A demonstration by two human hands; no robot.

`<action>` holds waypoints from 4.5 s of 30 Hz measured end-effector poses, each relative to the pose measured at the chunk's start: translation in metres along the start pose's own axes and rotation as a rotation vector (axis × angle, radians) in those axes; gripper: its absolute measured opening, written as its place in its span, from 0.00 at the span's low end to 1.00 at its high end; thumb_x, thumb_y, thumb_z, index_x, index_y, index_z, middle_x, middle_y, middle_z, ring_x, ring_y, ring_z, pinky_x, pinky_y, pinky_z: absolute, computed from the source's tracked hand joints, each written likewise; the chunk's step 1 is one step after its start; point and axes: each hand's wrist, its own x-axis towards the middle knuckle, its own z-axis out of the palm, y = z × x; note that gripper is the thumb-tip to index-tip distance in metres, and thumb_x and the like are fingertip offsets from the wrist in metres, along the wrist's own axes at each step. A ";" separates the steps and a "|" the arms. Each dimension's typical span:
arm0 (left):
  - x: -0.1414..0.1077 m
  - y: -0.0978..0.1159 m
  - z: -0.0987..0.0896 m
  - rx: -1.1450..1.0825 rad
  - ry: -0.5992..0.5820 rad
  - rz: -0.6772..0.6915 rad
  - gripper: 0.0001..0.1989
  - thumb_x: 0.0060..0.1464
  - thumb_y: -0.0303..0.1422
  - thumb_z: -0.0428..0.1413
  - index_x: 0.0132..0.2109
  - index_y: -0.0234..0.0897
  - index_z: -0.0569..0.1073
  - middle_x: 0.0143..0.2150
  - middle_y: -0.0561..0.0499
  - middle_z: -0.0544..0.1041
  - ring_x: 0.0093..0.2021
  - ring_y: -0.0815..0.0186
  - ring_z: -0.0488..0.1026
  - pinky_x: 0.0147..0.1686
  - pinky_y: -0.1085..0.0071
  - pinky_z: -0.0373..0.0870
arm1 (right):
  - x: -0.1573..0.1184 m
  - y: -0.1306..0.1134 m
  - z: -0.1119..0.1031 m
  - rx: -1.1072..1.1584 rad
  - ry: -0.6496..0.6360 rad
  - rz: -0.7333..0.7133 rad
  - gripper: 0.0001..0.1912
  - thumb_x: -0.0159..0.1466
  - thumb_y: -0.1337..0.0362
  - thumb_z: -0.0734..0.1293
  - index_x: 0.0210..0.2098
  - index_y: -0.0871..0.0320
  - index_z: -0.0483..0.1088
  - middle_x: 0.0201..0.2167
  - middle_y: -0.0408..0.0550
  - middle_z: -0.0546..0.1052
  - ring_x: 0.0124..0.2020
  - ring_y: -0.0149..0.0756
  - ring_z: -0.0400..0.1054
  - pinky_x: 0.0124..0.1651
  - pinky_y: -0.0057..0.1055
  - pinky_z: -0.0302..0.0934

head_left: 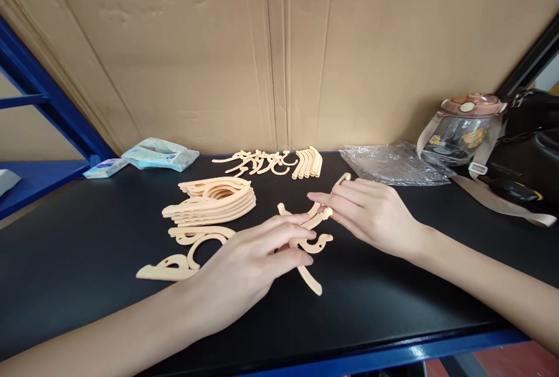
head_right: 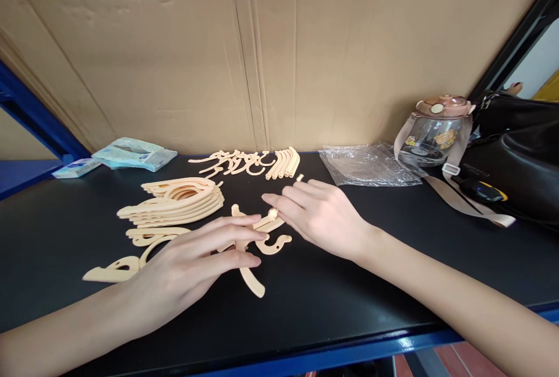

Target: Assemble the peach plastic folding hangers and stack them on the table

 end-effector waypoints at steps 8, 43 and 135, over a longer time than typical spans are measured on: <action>0.001 -0.003 0.000 0.070 0.036 -0.052 0.19 0.63 0.19 0.47 0.44 0.42 0.79 0.54 0.47 0.75 0.65 0.62 0.64 0.63 0.60 0.67 | -0.004 0.005 0.009 0.088 -0.125 0.118 0.14 0.70 0.73 0.56 0.49 0.64 0.69 0.28 0.44 0.78 0.25 0.29 0.71 0.30 0.28 0.60; 0.005 -0.008 0.010 0.039 -0.046 -0.419 0.12 0.61 0.28 0.53 0.51 0.39 0.66 0.43 0.52 0.73 0.41 0.63 0.70 0.39 0.68 0.66 | -0.004 0.003 0.010 0.080 -0.117 0.168 0.21 0.74 0.57 0.55 0.56 0.66 0.67 0.27 0.46 0.77 0.26 0.32 0.71 0.30 0.28 0.62; 0.002 -0.003 0.009 0.221 -0.072 -0.204 0.17 0.67 0.36 0.50 0.60 0.37 0.65 0.59 0.48 0.72 0.59 0.61 0.67 0.58 0.61 0.63 | -0.011 0.052 -0.013 0.615 -0.590 0.310 0.14 0.70 0.54 0.60 0.39 0.53 0.75 0.38 0.45 0.76 0.37 0.33 0.70 0.39 0.30 0.60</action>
